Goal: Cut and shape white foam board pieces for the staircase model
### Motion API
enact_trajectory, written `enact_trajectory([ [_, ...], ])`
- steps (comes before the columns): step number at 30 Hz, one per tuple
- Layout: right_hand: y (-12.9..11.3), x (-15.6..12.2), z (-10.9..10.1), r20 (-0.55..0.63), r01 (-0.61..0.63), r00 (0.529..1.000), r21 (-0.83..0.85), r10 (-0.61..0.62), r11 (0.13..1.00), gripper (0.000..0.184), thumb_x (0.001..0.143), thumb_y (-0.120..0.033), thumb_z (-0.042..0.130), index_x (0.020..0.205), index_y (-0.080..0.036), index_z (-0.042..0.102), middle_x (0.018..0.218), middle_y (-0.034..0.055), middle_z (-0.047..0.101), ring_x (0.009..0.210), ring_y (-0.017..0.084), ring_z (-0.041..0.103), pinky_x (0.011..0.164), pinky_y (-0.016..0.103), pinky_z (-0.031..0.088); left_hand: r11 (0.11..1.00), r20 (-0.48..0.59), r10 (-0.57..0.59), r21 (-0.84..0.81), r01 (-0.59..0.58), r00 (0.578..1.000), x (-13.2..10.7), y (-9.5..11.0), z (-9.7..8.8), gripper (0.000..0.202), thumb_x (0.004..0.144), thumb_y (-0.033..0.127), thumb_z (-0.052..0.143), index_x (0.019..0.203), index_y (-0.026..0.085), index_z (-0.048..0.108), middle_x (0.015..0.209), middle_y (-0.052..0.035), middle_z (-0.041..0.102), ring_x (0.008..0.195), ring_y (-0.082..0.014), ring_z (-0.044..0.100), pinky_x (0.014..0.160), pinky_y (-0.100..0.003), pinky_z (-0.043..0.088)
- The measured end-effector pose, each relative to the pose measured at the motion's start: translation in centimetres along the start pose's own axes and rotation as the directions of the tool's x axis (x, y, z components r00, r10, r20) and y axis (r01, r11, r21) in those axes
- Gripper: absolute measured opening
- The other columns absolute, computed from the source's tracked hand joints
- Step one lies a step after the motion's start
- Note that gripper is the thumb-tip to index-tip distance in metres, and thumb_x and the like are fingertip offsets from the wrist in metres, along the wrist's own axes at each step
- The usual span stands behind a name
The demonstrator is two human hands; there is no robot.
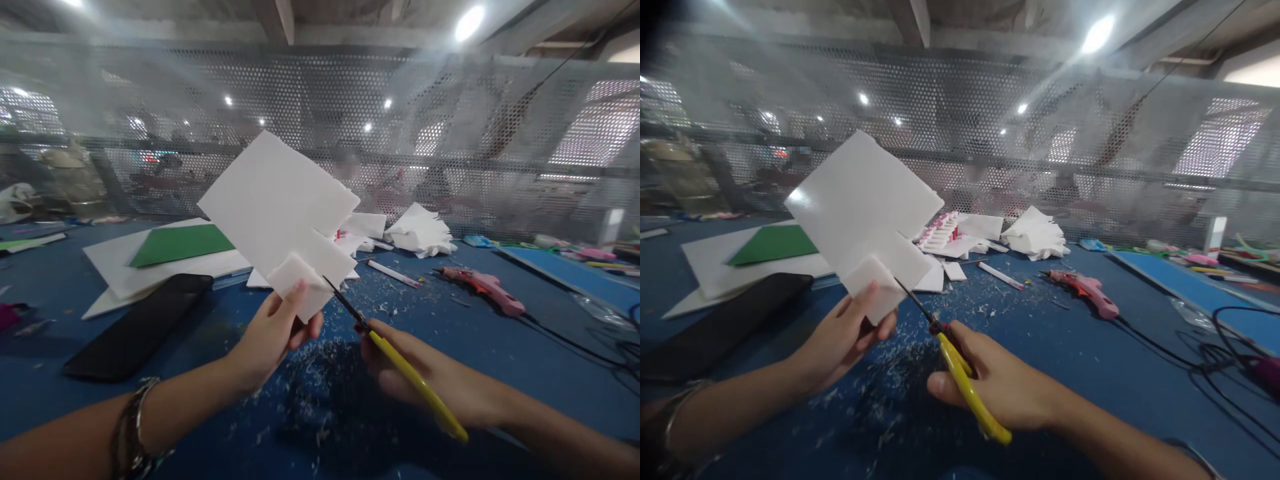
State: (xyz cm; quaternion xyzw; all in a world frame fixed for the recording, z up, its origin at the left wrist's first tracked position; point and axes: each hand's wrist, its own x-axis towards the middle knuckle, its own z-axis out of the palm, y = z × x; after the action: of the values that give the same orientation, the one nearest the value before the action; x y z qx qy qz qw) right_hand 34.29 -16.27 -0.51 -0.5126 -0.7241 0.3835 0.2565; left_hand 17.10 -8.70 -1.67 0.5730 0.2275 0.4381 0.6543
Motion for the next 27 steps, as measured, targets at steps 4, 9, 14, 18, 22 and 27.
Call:
enact_trajectory([
  [4,-0.6,-0.1,0.1,-0.014,0.005,1.0,-0.135,-0.007,0.991,0.021,0.072,-0.038,0.049,0.081,-0.019,0.045,0.066,-0.0011,0.043,0.056,0.011,0.037,0.048,0.024,0.035,0.998,0.035,-0.027,0.049,0.026,0.999,-0.2,-0.4,0.1,0.031,0.077,0.039,0.046,0.059,0.015,0.05,0.043,0.0025,0.051,0.031,-0.0023,0.027,0.034,-0.018,0.018],
  [9,-1.2,-0.2,0.0,-0.084,0.038,0.994,-0.292,-0.066,0.956,0.023,0.072,-0.042,0.045,0.069,-0.019,0.047,0.058,-0.0003,0.045,0.049,0.011,0.037,0.041,0.024,0.03,0.998,0.103,-0.009,0.067,0.002,0.995,-0.2,-0.4,0.0,0.034,0.079,0.034,0.045,0.051,0.015,0.05,0.038,0.0031,0.048,0.028,-0.0019,0.027,0.032,-0.018,0.018],
  [14,-0.6,-0.1,0.1,-0.109,0.115,0.978,-0.439,-0.18,0.891,0.037,0.076,-0.052,0.035,0.063,-0.019,0.046,0.06,0.0024,0.048,0.051,0.013,0.041,0.046,0.027,0.032,0.998,0.147,-0.035,0.062,0.026,0.989,-0.2,-0.6,0.0,0.032,0.077,0.034,0.048,0.051,0.015,0.051,0.04,0.0016,0.051,0.025,-0.0018,0.03,0.029,-0.018,0.017],
  [18,-0.2,0.1,0.7,-0.111,0.119,0.978,-0.411,-0.179,0.904,0.046,0.076,-0.06,0.028,0.061,-0.018,0.042,0.055,0.0002,0.043,0.047,0.011,0.035,0.043,0.025,0.028,0.998,0.173,-0.058,0.034,0.053,0.983,-0.3,-0.4,0.1,0.03,0.075,0.036,0.05,0.054,0.015,0.052,0.038,0.0022,0.051,0.024,-0.0017,0.032,0.028,-0.017,0.018],
  [22,-0.1,0.1,1.3,-0.133,0.168,0.965,-0.343,-0.225,0.924,0.051,0.076,-0.064,0.024,0.062,-0.018,0.041,0.054,-0.0026,0.038,0.046,0.009,0.031,0.043,0.023,0.027,0.998,0.182,-0.068,0.015,0.066,0.981,-0.5,-0.1,0.1,0.026,0.076,0.037,0.05,0.063,0.015,0.054,0.04,0.0025,0.052,0.024,-0.0021,0.033,0.028,-0.016,0.02],
  [27,0.0,0.1,1.4,-0.152,0.149,0.964,-0.362,-0.216,0.92,0.044,0.078,-0.058,0.031,0.06,-0.018,0.039,0.054,-0.0028,0.038,0.046,0.008,0.033,0.044,0.022,0.028,0.997,0.192,-0.071,0.001,0.072,0.979,-0.6,-0.2,0.0,0.026,0.077,0.038,0.048,0.069,0.015,0.054,0.041,0.0029,0.053,0.025,-0.0024,0.032,0.028,-0.017,0.02],
])
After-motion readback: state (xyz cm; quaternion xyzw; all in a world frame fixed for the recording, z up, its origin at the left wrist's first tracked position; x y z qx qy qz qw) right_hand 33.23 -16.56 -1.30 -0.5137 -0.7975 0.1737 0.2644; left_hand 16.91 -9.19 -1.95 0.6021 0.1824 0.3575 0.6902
